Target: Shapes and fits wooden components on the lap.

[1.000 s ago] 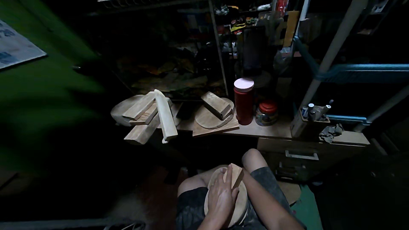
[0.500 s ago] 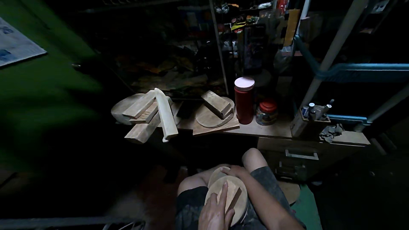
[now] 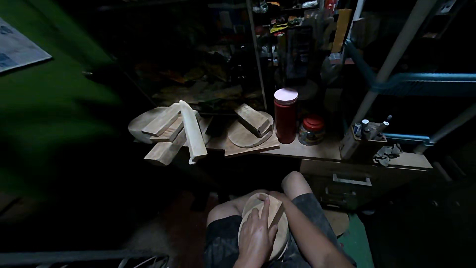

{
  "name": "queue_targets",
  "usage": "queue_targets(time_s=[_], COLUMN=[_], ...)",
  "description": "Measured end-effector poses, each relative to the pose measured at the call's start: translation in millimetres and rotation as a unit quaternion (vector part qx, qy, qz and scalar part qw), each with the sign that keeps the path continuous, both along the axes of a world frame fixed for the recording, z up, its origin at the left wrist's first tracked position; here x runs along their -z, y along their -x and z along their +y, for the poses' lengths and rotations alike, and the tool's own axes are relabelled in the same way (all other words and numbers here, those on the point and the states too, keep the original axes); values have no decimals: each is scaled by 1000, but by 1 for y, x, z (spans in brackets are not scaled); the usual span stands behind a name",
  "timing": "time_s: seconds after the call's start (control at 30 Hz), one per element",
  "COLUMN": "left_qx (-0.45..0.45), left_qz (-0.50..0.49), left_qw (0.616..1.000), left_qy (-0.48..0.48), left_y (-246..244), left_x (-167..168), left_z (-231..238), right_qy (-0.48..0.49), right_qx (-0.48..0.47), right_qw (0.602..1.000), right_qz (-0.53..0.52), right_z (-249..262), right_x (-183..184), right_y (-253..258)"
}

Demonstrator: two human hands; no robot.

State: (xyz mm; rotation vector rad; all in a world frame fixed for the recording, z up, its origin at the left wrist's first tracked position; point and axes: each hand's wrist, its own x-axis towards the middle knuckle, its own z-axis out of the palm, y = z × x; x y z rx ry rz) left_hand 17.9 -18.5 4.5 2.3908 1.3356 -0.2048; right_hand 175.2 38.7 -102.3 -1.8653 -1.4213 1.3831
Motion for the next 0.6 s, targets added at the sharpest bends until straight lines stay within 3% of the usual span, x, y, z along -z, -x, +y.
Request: queue_targets(time_s=[0.2,0.33,0.6], left_qx=[5,10,5], left_qz=[-34,-37,-26], left_qw=[998,998,999], left_qy=[-48,-57,-44], left_y=[5,7,6], left_x=[9,11,8], left_z=[-8,-9,-9], right_qy=[23,14,56], right_qx=[-22,-13,-7], right_qw=[999,1000,998], right_qz=[-5,-12,-22], right_z=[10,1,19], right_x=[17,1,36], right_y=[-3,-2,-4])
